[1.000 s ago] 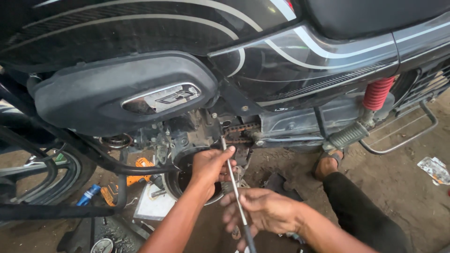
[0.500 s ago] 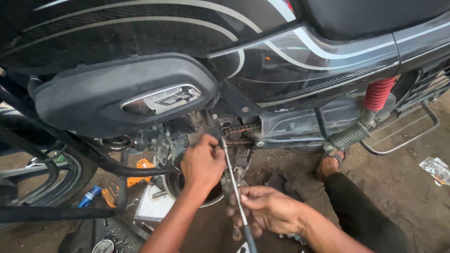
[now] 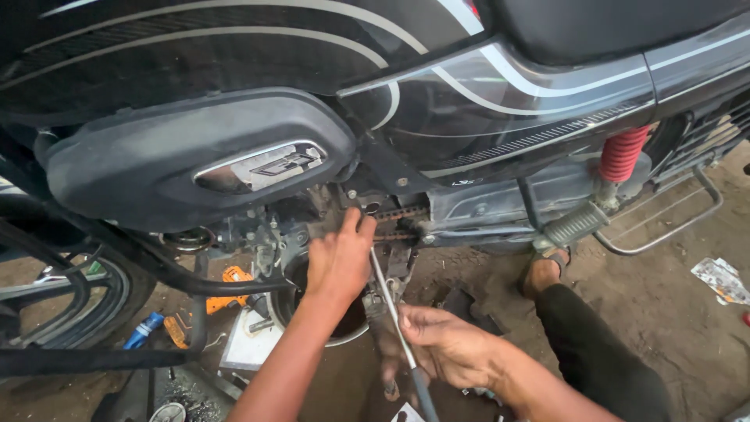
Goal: Using a T-handle socket wrench and other tools to work on the engine and chain area of a motorcycle.
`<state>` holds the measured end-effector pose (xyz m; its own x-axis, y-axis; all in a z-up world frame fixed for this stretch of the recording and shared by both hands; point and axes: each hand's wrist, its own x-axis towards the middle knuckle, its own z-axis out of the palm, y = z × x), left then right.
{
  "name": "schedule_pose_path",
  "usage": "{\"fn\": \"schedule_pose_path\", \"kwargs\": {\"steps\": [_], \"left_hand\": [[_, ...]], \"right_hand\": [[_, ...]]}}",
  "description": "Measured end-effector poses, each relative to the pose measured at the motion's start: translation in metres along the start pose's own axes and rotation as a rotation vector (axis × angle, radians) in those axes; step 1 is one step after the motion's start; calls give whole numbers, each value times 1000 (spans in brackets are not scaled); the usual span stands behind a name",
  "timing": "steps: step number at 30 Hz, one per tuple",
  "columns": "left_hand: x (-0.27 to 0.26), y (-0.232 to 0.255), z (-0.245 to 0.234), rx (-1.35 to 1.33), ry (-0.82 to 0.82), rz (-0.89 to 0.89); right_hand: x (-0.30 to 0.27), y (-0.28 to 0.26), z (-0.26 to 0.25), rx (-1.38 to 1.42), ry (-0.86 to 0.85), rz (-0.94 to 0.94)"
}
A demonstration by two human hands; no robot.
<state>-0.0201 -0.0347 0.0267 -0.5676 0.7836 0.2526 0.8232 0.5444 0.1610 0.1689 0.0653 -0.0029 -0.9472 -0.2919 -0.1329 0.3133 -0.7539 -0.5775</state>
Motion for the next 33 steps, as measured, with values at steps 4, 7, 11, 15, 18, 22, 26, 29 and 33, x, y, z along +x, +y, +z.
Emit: {"fn": "schedule_pose_path", "kwargs": {"steps": [4, 7, 11, 15, 18, 22, 26, 29, 33], "left_hand": [[-4, -2, 13, -20, 141, 22], [-8, -2, 18, -13, 196, 34], [-9, -2, 21, 8, 270, 59], [-10, -1, 23, -16, 284, 57], [-8, -2, 29, 44, 250, 53], [-8, -3, 29, 65, 319, 116], [-9, -4, 42, 133, 288, 160], [-11, -2, 46, 114, 341, 191], [-28, -6, 40, 45, 359, 179]], "right_hand": [[-5, -17, 28, 17, -11, 104], [-4, -10, 9, -52, 29, 110], [-1, 14, -41, -44, -7, 21], [-1, 16, -41, -69, 92, 24], [-2, 9, -24, 46, -54, -21], [-3, 3, 6, 18, 92, 56], [-6, 6, 13, -75, 131, 118], [-11, 7, 15, -102, 94, 128], [-24, 19, 23, -99, 42, 138]]}}
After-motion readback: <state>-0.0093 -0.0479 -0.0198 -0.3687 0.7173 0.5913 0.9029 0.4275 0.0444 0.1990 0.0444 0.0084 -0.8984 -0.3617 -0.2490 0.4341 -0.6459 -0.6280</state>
